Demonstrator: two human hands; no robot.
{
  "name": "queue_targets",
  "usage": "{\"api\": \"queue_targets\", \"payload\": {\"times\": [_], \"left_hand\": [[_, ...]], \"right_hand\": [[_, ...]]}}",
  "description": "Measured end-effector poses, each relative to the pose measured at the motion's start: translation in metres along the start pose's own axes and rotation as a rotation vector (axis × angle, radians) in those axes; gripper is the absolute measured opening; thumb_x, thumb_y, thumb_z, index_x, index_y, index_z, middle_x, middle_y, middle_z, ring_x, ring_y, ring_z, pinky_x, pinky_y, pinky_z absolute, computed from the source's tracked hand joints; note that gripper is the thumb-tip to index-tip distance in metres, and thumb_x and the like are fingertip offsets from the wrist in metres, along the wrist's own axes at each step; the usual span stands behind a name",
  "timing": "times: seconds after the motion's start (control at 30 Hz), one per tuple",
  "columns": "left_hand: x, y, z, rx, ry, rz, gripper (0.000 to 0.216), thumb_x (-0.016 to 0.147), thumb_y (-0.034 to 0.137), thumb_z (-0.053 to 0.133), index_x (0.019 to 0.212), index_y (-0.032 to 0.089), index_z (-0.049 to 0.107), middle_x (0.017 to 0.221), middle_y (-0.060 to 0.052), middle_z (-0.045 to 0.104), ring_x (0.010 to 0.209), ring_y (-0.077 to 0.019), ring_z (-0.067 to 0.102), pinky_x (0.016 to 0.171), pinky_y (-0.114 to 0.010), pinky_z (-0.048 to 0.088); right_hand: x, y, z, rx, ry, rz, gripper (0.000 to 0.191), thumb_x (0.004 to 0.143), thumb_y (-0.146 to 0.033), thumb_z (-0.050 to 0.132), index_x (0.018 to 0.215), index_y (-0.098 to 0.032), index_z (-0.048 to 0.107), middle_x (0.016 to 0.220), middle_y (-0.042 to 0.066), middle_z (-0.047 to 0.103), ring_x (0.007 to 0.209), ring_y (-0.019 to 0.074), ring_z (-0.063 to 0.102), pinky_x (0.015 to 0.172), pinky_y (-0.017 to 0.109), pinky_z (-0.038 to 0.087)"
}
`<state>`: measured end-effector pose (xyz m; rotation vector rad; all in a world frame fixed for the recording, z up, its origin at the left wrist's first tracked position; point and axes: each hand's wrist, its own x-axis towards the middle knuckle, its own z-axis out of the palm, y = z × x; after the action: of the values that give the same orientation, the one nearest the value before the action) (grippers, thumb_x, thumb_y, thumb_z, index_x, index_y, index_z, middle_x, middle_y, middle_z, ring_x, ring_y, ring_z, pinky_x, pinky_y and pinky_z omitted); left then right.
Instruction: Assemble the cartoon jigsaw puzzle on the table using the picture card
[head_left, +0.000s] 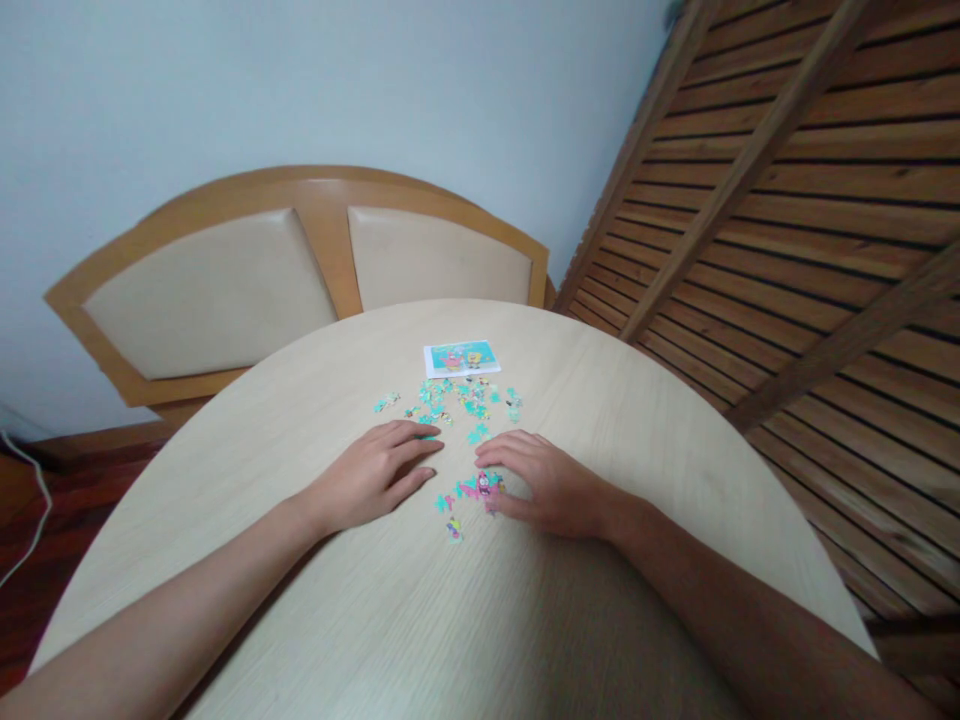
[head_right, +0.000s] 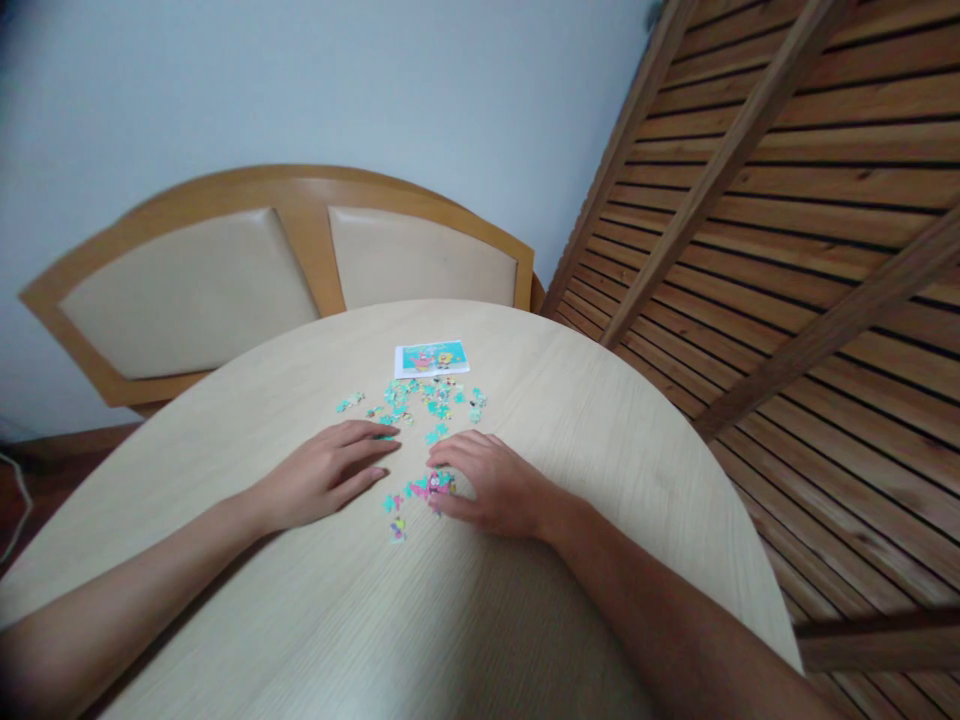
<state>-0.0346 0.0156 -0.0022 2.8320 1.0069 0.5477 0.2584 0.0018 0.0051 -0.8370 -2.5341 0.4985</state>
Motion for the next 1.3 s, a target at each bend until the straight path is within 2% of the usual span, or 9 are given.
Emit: {"api": "queue_targets", "payload": {"times": [0.2,0.33,0.53,0.63,0.77,0.97,1.03,1.17,1.3], "left_hand": [[0.004,0.0,0.003,-0.045,0.059,-0.01,0.026,0.101,0.032,0.054,0.121,0.022,0.066,0.124,-0.01,0.067,0.115,-0.0256,0.063,0.101,-0.046,0.053],[0.006,-0.001,0.005,-0.051,0.092,0.002,0.024,0.101,0.03,0.053,0.119,0.02,0.065,0.122,-0.011,0.067,0.114,-0.0252,0.063,0.099,-0.045,0.053],[0.008,-0.008,0.007,-0.048,0.131,-0.054,0.027,0.101,0.029,0.052,0.123,0.02,0.063,0.131,-0.012,0.063,0.121,-0.0265,0.06,0.106,-0.048,0.049],[0.006,-0.012,0.007,-0.029,0.137,-0.081,0.031,0.101,0.029,0.051,0.127,0.019,0.062,0.134,-0.014,0.061,0.124,-0.0277,0.058,0.108,-0.049,0.048],[0.005,-0.017,0.009,-0.007,0.141,-0.134,0.038,0.102,0.033,0.048,0.134,0.015,0.059,0.139,-0.017,0.059,0.128,-0.0288,0.057,0.111,-0.05,0.046],[0.005,-0.02,0.015,0.032,0.057,-0.111,0.047,0.103,0.039,0.048,0.143,0.016,0.053,0.152,-0.015,0.05,0.142,-0.0313,0.045,0.119,-0.055,0.035],[0.005,-0.02,0.016,0.04,0.029,-0.116,0.046,0.104,0.04,0.047,0.144,0.018,0.053,0.154,-0.013,0.049,0.143,-0.0318,0.044,0.119,-0.055,0.035],[0.004,-0.022,0.017,0.035,0.027,-0.133,0.047,0.104,0.041,0.046,0.143,0.016,0.054,0.152,-0.013,0.051,0.142,-0.0313,0.045,0.118,-0.055,0.036],[0.003,-0.023,0.017,0.017,0.041,-0.117,0.046,0.104,0.042,0.047,0.143,0.018,0.053,0.151,-0.014,0.052,0.141,-0.0313,0.046,0.118,-0.055,0.037]], "right_hand": [[0.005,0.009,0.005,-0.143,0.092,0.175,0.044,0.1,-0.043,0.055,0.136,-0.018,0.058,0.14,0.013,0.061,0.131,0.027,0.053,0.11,0.046,0.04],[0.023,0.015,0.006,-0.216,0.072,0.273,0.051,0.101,-0.044,0.049,0.143,-0.017,0.053,0.149,0.013,0.054,0.139,0.0277,0.047,0.115,0.047,0.036],[0.075,0.029,0.009,-0.251,-0.033,0.268,0.063,0.103,-0.053,0.041,0.152,-0.014,0.044,0.161,0.015,0.038,0.15,0.0324,0.032,0.121,0.052,0.027],[0.096,0.032,0.013,-0.255,-0.072,0.239,0.063,0.104,-0.052,0.038,0.154,-0.014,0.04,0.163,0.014,0.034,0.152,0.0333,0.027,0.122,0.053,0.024],[0.101,0.029,0.017,-0.279,-0.071,0.235,0.055,0.105,-0.047,0.039,0.148,-0.014,0.048,0.159,0.013,0.041,0.15,0.0347,0.03,0.121,0.055,0.025],[0.075,0.021,0.01,-0.306,-0.012,0.122,0.04,0.103,-0.041,0.049,0.132,-0.017,0.062,0.148,0.012,0.056,0.146,0.0314,0.038,0.119,0.053,0.026],[0.071,0.02,0.006,-0.317,-0.003,0.087,0.031,0.101,-0.037,0.053,0.121,-0.017,0.068,0.137,0.012,0.065,0.14,0.0301,0.046,0.117,0.051,0.028],[0.073,0.02,0.003,-0.309,0.017,0.085,0.016,0.097,-0.027,0.06,0.101,-0.018,0.073,0.107,0.01,0.075,0.114,0.0254,0.063,0.105,0.044,0.038],[0.079,0.023,0.006,-0.294,0.043,0.117,0.016,0.094,-0.022,0.063,0.106,-0.019,0.073,0.108,0.008,0.075,0.109,0.0247,0.064,0.098,0.04,0.041]]}}
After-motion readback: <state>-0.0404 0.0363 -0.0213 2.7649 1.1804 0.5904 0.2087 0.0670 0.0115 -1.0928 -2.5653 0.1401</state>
